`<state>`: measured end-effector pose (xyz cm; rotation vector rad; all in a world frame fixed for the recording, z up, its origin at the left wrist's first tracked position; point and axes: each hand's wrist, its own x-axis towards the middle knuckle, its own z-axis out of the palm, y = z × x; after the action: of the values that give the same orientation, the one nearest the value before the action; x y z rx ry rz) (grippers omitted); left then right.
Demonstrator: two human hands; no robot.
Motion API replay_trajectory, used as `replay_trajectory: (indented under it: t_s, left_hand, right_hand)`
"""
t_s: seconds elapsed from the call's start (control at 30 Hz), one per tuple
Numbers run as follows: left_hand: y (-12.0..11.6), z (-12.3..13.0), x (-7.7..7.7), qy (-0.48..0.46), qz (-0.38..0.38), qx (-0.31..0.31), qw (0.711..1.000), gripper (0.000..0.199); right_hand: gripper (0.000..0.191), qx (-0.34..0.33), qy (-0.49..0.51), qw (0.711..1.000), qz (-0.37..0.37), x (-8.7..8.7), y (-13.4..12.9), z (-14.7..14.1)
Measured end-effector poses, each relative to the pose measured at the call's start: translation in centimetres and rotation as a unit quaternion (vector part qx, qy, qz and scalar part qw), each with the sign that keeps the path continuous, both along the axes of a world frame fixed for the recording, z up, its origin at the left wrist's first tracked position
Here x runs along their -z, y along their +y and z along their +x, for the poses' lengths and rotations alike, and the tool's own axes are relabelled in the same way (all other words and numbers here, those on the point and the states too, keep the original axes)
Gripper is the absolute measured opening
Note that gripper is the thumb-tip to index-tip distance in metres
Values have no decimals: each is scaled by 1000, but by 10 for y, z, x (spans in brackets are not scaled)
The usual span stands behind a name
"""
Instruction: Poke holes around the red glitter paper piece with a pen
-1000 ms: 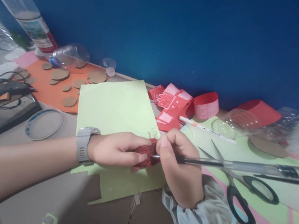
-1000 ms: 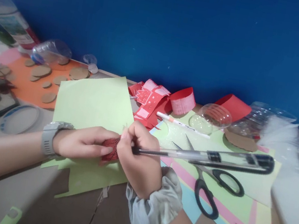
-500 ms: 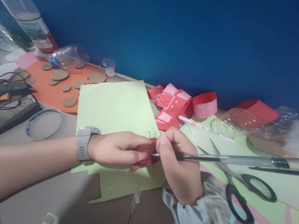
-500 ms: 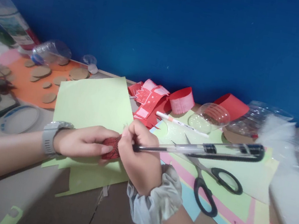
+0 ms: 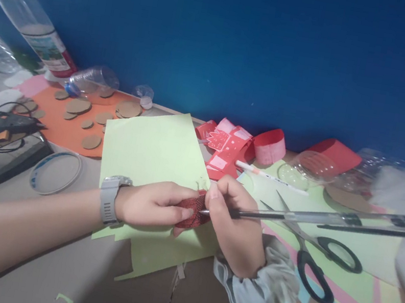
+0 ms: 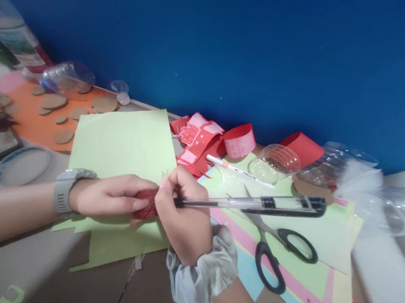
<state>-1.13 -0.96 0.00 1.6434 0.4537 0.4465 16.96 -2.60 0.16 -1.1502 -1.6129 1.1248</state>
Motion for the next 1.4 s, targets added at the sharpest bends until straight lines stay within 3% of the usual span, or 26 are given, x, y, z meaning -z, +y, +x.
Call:
replay_trajectory:
  t_s: [1.4]
  left_hand:
    - [1, 0, 1, 0, -1, 5, 1000, 19]
  right_hand:
    - [29, 9, -3, 1000, 3, -1, -1, -1]
